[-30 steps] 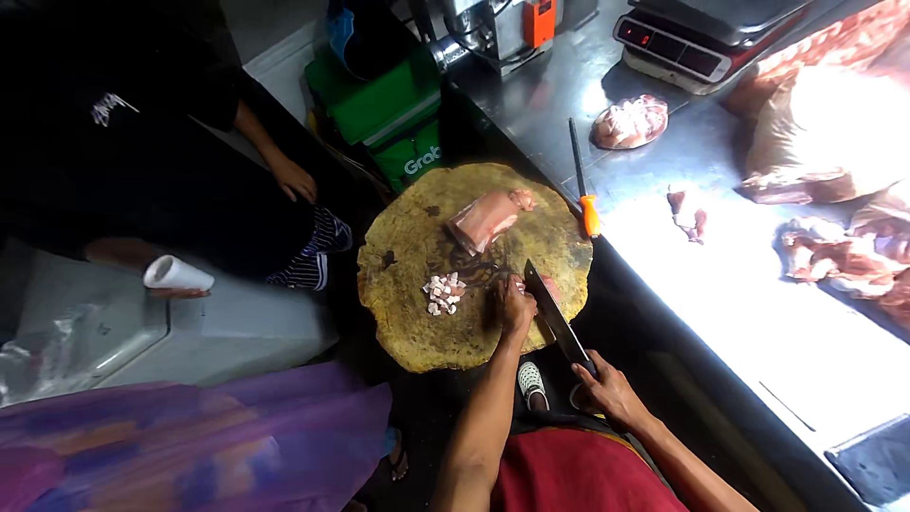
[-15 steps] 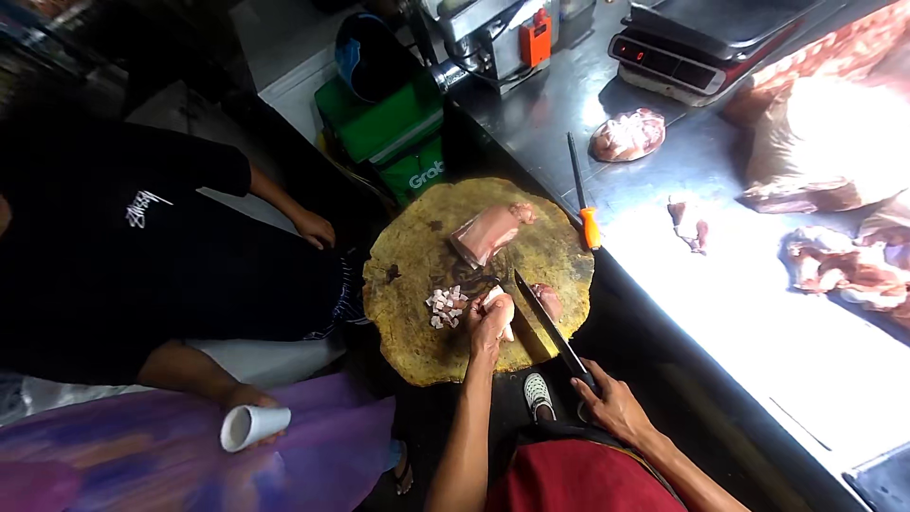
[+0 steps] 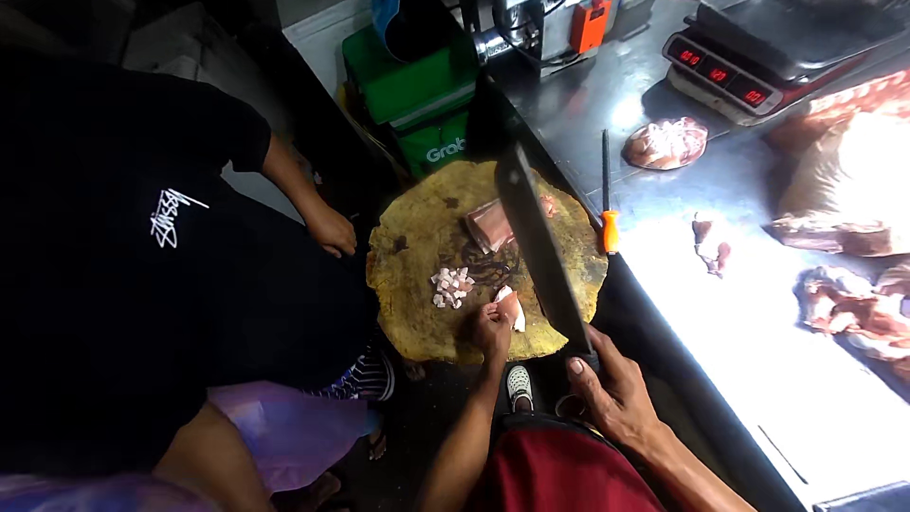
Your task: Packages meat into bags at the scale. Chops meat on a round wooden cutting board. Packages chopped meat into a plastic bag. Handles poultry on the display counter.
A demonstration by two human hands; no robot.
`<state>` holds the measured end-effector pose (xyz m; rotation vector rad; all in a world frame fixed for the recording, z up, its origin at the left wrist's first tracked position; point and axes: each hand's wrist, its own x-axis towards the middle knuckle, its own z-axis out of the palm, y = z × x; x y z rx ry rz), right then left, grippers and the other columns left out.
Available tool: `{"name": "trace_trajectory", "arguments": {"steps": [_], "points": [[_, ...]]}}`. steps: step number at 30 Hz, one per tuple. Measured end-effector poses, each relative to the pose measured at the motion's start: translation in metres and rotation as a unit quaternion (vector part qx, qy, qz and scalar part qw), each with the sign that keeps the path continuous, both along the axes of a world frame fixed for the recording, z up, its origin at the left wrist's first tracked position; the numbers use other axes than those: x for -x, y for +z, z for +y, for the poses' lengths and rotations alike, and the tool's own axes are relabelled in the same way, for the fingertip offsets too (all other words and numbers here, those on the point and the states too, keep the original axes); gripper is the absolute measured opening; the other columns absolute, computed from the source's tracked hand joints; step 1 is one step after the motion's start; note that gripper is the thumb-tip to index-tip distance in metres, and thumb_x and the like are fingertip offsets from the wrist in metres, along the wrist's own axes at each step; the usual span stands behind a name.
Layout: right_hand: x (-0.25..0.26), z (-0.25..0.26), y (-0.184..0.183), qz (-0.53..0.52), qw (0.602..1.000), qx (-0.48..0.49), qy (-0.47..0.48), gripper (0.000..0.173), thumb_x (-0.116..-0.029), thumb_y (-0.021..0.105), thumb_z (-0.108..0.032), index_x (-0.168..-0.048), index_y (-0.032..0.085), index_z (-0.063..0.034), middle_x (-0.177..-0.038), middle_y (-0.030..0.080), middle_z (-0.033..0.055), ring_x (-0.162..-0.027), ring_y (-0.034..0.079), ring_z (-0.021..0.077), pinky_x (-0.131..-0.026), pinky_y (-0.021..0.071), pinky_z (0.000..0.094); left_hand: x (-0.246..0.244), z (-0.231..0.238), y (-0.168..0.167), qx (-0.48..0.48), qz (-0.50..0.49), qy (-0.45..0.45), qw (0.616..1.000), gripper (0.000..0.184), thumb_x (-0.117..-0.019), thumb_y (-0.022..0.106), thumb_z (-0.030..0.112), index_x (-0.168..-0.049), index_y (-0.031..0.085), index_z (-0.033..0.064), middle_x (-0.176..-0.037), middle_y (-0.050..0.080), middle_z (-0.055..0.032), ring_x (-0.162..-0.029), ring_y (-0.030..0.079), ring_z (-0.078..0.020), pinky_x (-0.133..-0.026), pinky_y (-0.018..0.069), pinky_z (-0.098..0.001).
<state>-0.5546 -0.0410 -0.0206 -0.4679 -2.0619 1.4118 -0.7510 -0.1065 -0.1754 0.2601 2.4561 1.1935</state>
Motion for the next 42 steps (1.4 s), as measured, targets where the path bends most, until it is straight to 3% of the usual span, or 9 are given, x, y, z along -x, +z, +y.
{"name": "trace_trajectory", "arguments": {"steps": [6, 8, 12, 18, 27, 30, 32, 36, 42], "points": [[0.021, -0.002, -0.024, 0.133, 0.988, -0.082, -0.008, 0.047, -0.1066, 0.049, -0.044, -0.145, 0.052, -0.0168, -0.084, 0.065, 0.0035, -0.068, 0.063, 0.0070, -0.062, 0.0577, 0.0260, -0.005, 0.010, 0.000, -0.017, -0.020, 0.007, 1.000, 0.030, -0.0939, 0.070, 0.011, -0.120, 0.067, -0.0032, -0.109, 0.072, -0.0175, -0.094, 0.072, -0.0223, -0.089, 0.0589, -0.0394], [0.007, -0.010, -0.074, -0.025, 0.995, -0.096, -0.027, 0.048, -0.1051, 0.052, -0.038, -0.142, 0.057, -0.0071, -0.086, 0.071, 0.0057, -0.068, 0.066, 0.0099, -0.064, 0.0596, 0.0300, -0.005, 0.009, -0.004, -0.040, 0.004, 0.004, 0.999, 0.031, -0.0922, 0.071, 0.010, -0.119, 0.066, -0.0054, -0.107, 0.071, -0.0189, -0.092, 0.071, -0.0224, -0.087, 0.0594, -0.0380], [0.003, -0.007, -0.131, -0.440, 0.895, 0.068, 0.039, 0.050, -0.1051, 0.048, -0.049, -0.147, 0.051, -0.0225, -0.091, 0.073, 0.0121, -0.082, 0.072, 0.0308, -0.078, 0.0575, 0.0552, -0.005, 0.009, -0.001, -0.019, -0.025, -0.023, 0.999, 0.037, -0.0938, 0.067, 0.006, -0.130, 0.064, -0.0017, -0.127, 0.066, -0.0198, -0.110, 0.067, -0.0250, -0.098, 0.0548, -0.0397], [-0.001, 0.018, -0.112, -0.356, 0.901, 0.246, 0.033, 0.041, -0.1052, 0.053, -0.044, -0.137, 0.060, -0.0184, -0.086, 0.068, 0.0091, -0.063, 0.065, 0.0211, -0.063, 0.0584, 0.0437, -0.004, 0.011, -0.005, 0.027, 0.062, -0.061, 0.996, 0.027, -0.0949, 0.068, 0.018, -0.118, 0.074, 0.0050, -0.118, 0.067, -0.0171, -0.099, 0.069, -0.0225, -0.090, 0.0579, -0.0381], [0.001, -0.003, -0.019, -0.003, 1.000, 0.000, -0.022, 0.052, -0.1074, 0.049, -0.043, -0.139, 0.056, -0.0025, -0.076, 0.066, 0.0000, -0.060, 0.061, 0.0051, -0.055, 0.0571, 0.0265, -0.006, -0.003, -0.008, -0.052, 0.060, -0.065, 0.995, 0.030, -0.0934, 0.067, 0.011, -0.121, 0.070, -0.0014, -0.115, 0.070, -0.0185, -0.096, 0.071, -0.0212, -0.088, 0.0596, -0.0372], [0.006, -0.018, -0.047, 0.066, 0.994, -0.083, -0.037, 0.050, -0.1077, 0.047, -0.044, -0.142, 0.054, -0.0082, -0.085, 0.067, 0.0054, -0.069, 0.064, 0.0071, -0.063, 0.0585, 0.0264, -0.006, -0.003, -0.003, -0.038, 0.030, -0.043, 0.998, 0.029, -0.0966, 0.067, 0.011, -0.122, 0.067, -0.0031, -0.111, 0.072, -0.0172, -0.095, 0.072, -0.0203, -0.090, 0.0594, -0.0379], [-0.002, -0.033, -0.090, -0.076, 0.992, -0.092, -0.047, 0.051, -0.1056, 0.050, -0.040, -0.143, 0.056, -0.0052, -0.088, 0.072, 0.0080, -0.069, 0.068, 0.0141, -0.064, 0.0603, 0.0344, -0.005, -0.003, 0.002, -0.001, 0.033, -0.046, 0.998, 0.031, -0.0967, 0.067, 0.013, -0.123, 0.067, -0.0024, -0.110, 0.074, -0.0166, -0.097, 0.073, -0.0215, -0.092, 0.0585, -0.0401], [0.007, -0.031, -0.128, -0.458, 0.883, 0.086, 0.058, 0.055, -0.1054, 0.044, -0.052, -0.153, 0.045, -0.0236, -0.096, 0.074, 0.0135, -0.088, 0.073, 0.0332, -0.082, 0.0574, 0.0558, -0.004, -0.001, 0.003, 0.058, 0.041, -0.058, 0.996, 0.037, -0.0900, 0.068, 0.004, -0.127, 0.066, -0.0014, -0.130, 0.066, -0.0196, -0.122, 0.063, -0.0292, -0.107, 0.0494, -0.0457], [-0.005, 0.010, -0.082, -0.194, 0.842, 0.502, 0.049, 0.032, -0.1112, 0.041, -0.031, -0.132, 0.053, -0.0097, -0.066, 0.056, 0.0062, -0.044, 0.054, 0.0166, -0.043, 0.0529, 0.0326, -0.012, 0.011, -0.006, 0.019, 0.081, -0.046, 0.995, 0.023, -0.1009, 0.058, 0.011, -0.118, 0.070, 0.0006, -0.117, 0.070, -0.0161, -0.104, 0.068, -0.0241, -0.096, 0.0549, -0.0411]]}}
